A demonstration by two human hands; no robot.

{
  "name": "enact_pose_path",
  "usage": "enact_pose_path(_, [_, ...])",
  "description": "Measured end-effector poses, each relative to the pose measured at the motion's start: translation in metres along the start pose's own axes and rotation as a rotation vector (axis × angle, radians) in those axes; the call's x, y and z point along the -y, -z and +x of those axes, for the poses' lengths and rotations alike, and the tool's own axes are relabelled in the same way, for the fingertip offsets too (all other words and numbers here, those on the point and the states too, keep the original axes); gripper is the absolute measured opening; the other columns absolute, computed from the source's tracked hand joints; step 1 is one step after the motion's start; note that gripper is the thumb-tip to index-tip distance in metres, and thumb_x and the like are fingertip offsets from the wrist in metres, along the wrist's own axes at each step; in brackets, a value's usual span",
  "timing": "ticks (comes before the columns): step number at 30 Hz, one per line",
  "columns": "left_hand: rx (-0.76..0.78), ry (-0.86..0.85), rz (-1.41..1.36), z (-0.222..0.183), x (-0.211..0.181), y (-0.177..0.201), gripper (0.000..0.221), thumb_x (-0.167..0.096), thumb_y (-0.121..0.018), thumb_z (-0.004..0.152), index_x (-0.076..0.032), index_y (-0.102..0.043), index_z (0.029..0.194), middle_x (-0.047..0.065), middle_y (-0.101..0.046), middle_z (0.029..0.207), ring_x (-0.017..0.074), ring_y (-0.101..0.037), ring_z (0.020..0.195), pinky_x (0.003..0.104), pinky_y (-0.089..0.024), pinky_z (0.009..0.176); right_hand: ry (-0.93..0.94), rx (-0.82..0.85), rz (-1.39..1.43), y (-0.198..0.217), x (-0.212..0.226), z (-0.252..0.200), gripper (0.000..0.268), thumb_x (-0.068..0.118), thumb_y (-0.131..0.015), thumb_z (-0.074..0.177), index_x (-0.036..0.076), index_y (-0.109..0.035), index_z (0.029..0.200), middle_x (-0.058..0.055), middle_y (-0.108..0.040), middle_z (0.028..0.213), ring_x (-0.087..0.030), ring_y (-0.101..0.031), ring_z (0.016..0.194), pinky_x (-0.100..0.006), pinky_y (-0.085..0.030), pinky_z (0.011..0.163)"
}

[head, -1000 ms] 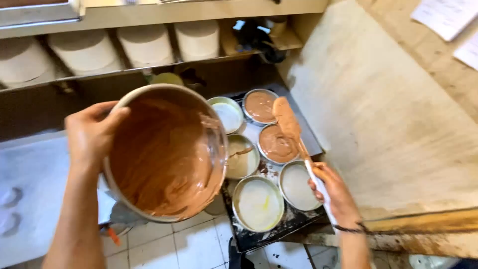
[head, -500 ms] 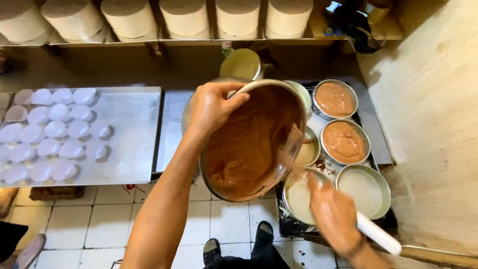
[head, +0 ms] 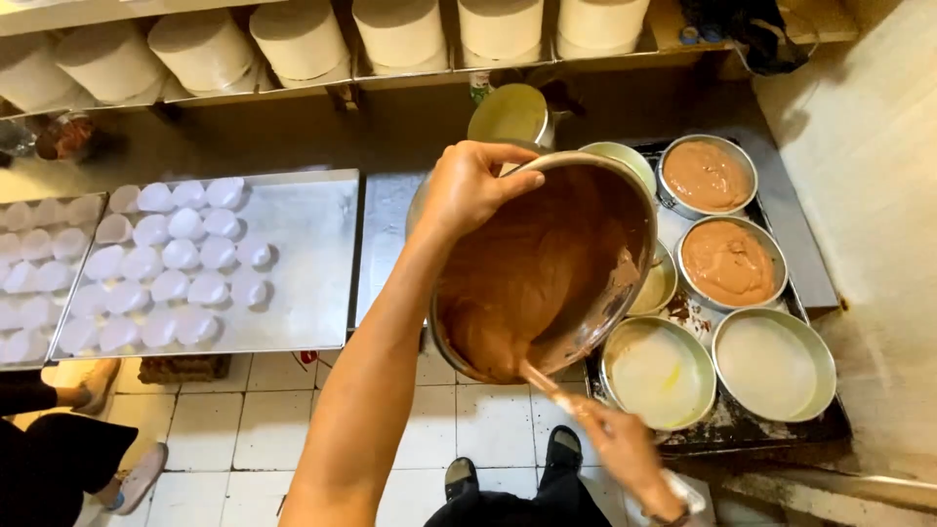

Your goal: The person pours chocolate cake batter from a large mixing bowl into multiple round cake tins using a spatula.

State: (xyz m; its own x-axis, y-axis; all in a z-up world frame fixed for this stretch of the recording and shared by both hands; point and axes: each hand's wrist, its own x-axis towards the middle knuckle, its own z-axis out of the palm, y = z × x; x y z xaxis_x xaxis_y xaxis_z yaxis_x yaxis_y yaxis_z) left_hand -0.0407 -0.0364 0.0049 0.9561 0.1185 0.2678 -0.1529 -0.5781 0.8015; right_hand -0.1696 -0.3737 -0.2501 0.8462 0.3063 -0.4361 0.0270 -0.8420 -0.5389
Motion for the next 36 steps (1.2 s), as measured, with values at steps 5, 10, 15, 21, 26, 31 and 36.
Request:
enact_pose_path(5, [-0.094, 0.040, 0.050, 0.008, 0.002, -0.013, 0.033, -0.038, -0.084, 0.076, -0.021, -0.083, 0.104, 0.005, -0.067, 0.063, 0.0120, -0.058, 0.055, 0.033, -0.048, 0.056, 0.100, 0.036, 0.794, -0.028, 0.025, -0.015, 0.035, 0.026, -0.062, 0.096, 0.009, -0.077, 0.122, 0.003, -0.051, 0.055, -0.007, -0.042, 0.047, -0.024, -0.035, 0.044])
enact_pose_path(10, [-0.121, 0.086, 0.023, 0.024, 0.008, -0.009, 0.036, -0.034, -0.085, 0.080, -0.014, -0.081, 0.110, 0.006, -0.075, 0.077, 0.0102, -0.065, 0.066, 0.032, -0.053, 0.063, 0.049, -0.047, 0.931, 0.053, 0.039, -0.055, 0.038, 0.025, -0.060, 0.098, 0.007, -0.073, 0.128, 0.003, -0.055, 0.063, -0.007, -0.043, 0.052, -0.024, -0.034, 0.047])
enact_pose_path(15, [-0.093, 0.113, -0.014, 0.035, 0.018, -0.013, 0.036, -0.030, -0.083, 0.086, -0.009, -0.079, 0.114, 0.005, -0.079, 0.094, 0.0083, -0.068, 0.075, 0.030, -0.055, 0.067, 0.091, -0.311, 0.880, 0.131, -0.012, -0.104, 0.036, 0.022, -0.059, 0.100, 0.005, -0.070, 0.130, 0.002, -0.061, 0.071, -0.005, -0.049, 0.060, -0.022, -0.040, 0.052])
enact_pose_path(21, [-0.142, 0.176, 0.046, 0.034, 0.028, -0.011, 0.033, -0.029, -0.084, 0.095, -0.011, -0.080, 0.122, 0.009, -0.074, 0.088, 0.0106, -0.056, 0.069, 0.031, -0.046, 0.062, 0.126, -0.825, 0.438, 0.161, -0.069, -0.138, 0.022, 0.018, -0.061, 0.100, 0.007, -0.066, 0.118, -0.001, -0.071, 0.082, -0.008, -0.063, 0.068, -0.023, -0.051, 0.054])
enact_pose_path(26, [-0.211, 0.159, 0.046, 0.026, 0.022, -0.004, 0.032, -0.024, -0.085, 0.095, -0.008, -0.079, 0.122, 0.004, -0.073, 0.090, 0.0084, -0.060, 0.074, 0.027, -0.048, 0.068, -0.235, -0.962, -0.327, 0.110, -0.151, -0.100, 0.023, 0.021, -0.059, 0.103, 0.011, -0.064, 0.124, -0.006, -0.069, 0.090, -0.016, -0.064, 0.066, -0.031, -0.052, 0.050])
enact_pose_path(31, [-0.209, 0.052, -0.136, 0.028, 0.034, -0.002, 0.030, -0.018, -0.084, 0.095, -0.003, -0.077, 0.120, 0.002, -0.075, 0.099, 0.0059, -0.062, 0.083, 0.023, -0.050, 0.075, -0.313, -1.051, -0.428, 0.100, -0.137, -0.090, 0.023, 0.027, -0.057, 0.102, 0.015, -0.064, 0.120, -0.010, -0.068, 0.093, -0.032, -0.068, 0.078, -0.043, -0.054, 0.060])
enact_pose_path(36, [-0.202, 0.121, -0.142, 0.018, 0.023, 0.003, 0.030, -0.019, -0.083, 0.095, -0.003, -0.077, 0.120, 0.003, -0.074, 0.097, 0.0071, -0.059, 0.081, 0.024, -0.046, 0.071, -0.469, -0.981, -0.136, 0.062, -0.197, -0.072, 0.024, 0.033, -0.055, 0.102, 0.016, -0.066, 0.114, -0.014, -0.069, 0.087, -0.039, -0.066, 0.073, -0.049, -0.052, 0.059])
